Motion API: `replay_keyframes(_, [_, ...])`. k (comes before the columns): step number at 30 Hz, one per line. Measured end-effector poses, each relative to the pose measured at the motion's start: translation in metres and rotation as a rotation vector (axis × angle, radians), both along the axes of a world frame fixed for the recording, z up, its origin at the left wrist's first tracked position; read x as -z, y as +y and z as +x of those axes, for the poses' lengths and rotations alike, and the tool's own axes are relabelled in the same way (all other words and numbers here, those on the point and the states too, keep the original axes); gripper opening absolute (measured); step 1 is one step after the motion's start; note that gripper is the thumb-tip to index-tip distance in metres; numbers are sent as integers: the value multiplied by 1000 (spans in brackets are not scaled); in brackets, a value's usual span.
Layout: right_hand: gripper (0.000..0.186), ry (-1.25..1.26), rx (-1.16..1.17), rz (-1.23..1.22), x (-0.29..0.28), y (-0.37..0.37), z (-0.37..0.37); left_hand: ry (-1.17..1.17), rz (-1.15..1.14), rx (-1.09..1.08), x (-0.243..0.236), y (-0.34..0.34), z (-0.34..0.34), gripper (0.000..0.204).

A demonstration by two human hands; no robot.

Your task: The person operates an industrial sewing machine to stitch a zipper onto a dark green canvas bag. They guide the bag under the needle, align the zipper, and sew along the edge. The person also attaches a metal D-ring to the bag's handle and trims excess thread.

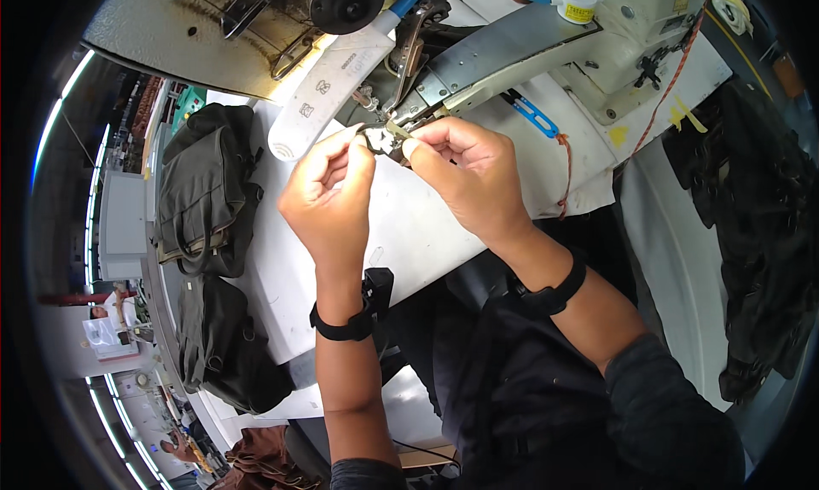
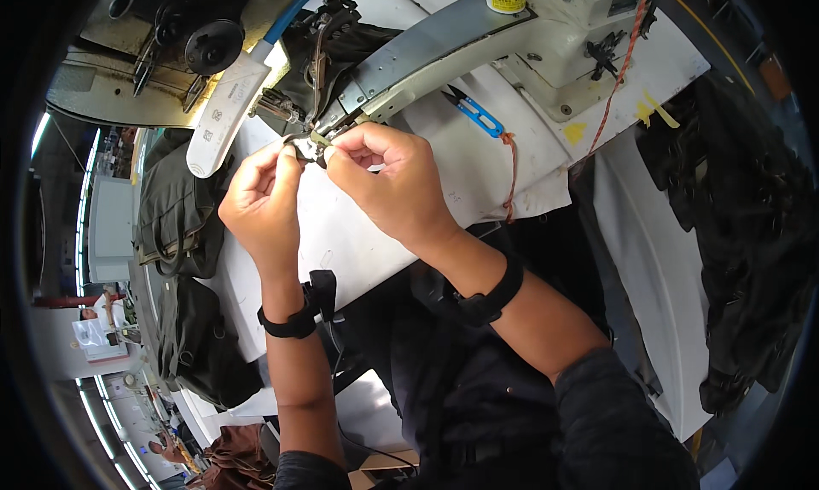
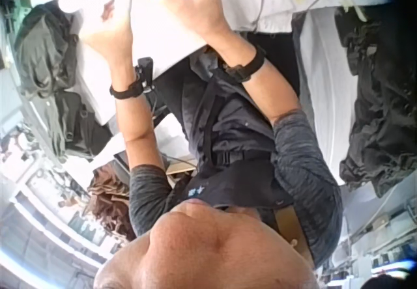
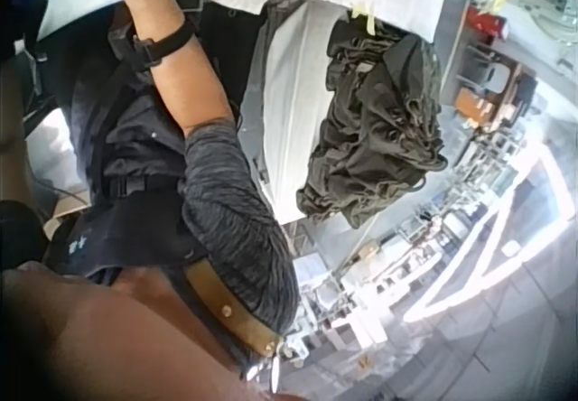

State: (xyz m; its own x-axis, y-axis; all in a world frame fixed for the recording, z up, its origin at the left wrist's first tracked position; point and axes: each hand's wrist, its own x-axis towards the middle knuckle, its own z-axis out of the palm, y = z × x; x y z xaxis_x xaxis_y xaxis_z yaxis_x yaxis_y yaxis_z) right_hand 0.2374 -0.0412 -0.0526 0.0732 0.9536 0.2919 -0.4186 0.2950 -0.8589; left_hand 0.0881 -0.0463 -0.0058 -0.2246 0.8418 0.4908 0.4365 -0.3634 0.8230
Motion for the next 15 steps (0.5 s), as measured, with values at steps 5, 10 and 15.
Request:
replay_keyframes(5, [12,-50,-6,-3,-5,-2,5,135,63,73,12,1,1,19])
replay_keyframes(10, [11,-101,29,30,-11,-3,2,272,176,33,19,-3,12,21])
replay_keyframes(15, [12,-184,70,52,-11,1,6,682,353,-21,-7,0,2,20])
